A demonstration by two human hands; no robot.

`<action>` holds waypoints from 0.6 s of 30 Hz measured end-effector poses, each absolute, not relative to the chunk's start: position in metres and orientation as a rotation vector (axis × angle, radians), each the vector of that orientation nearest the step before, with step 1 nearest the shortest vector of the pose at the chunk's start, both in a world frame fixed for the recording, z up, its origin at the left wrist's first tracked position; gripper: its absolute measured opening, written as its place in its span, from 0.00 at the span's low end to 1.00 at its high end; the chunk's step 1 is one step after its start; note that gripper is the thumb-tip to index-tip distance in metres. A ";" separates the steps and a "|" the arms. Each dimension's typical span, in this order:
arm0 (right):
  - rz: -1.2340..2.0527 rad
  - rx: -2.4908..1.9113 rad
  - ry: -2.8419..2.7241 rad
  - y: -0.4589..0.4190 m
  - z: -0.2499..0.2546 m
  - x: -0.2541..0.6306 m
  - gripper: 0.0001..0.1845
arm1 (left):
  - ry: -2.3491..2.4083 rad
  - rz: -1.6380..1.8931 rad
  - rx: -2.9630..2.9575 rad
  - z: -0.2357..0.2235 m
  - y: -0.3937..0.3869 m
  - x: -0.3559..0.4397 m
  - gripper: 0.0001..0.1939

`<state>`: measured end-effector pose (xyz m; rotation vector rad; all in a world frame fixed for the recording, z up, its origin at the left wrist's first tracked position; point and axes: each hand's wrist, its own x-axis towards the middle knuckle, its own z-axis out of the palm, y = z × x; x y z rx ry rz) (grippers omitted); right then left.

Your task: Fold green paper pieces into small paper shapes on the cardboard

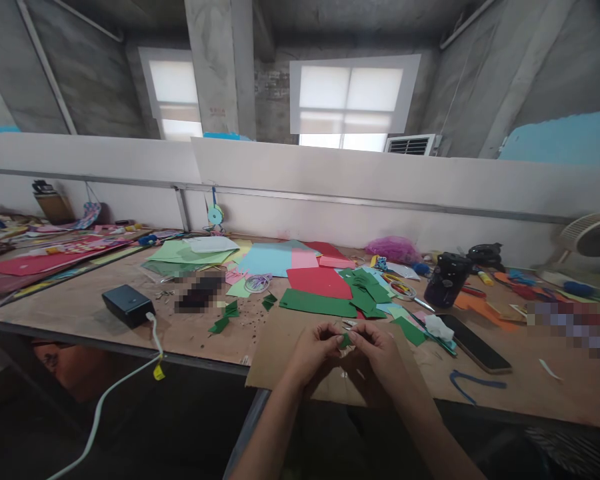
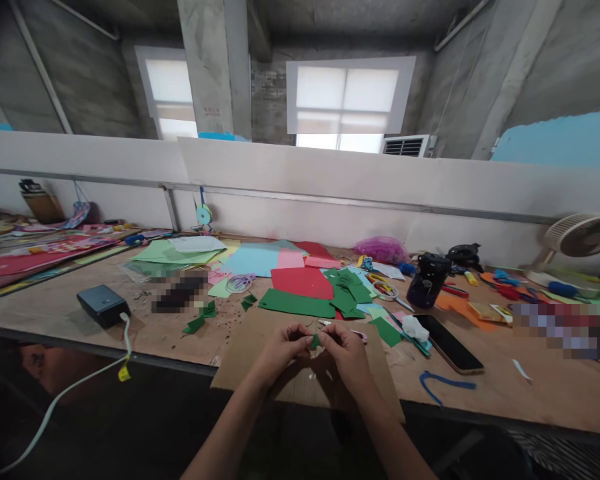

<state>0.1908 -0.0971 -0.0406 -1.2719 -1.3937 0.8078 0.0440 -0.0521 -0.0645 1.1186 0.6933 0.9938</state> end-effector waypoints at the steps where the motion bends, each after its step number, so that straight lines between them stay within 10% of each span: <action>1: 0.785 -1.279 -1.401 -0.097 -0.041 0.191 0.14 | 0.683 0.982 1.135 -0.066 -0.052 0.044 0.16; 18: 0.727 -1.334 -1.449 -0.098 -0.039 0.193 0.13 | 0.732 0.947 1.225 -0.066 -0.051 0.044 0.16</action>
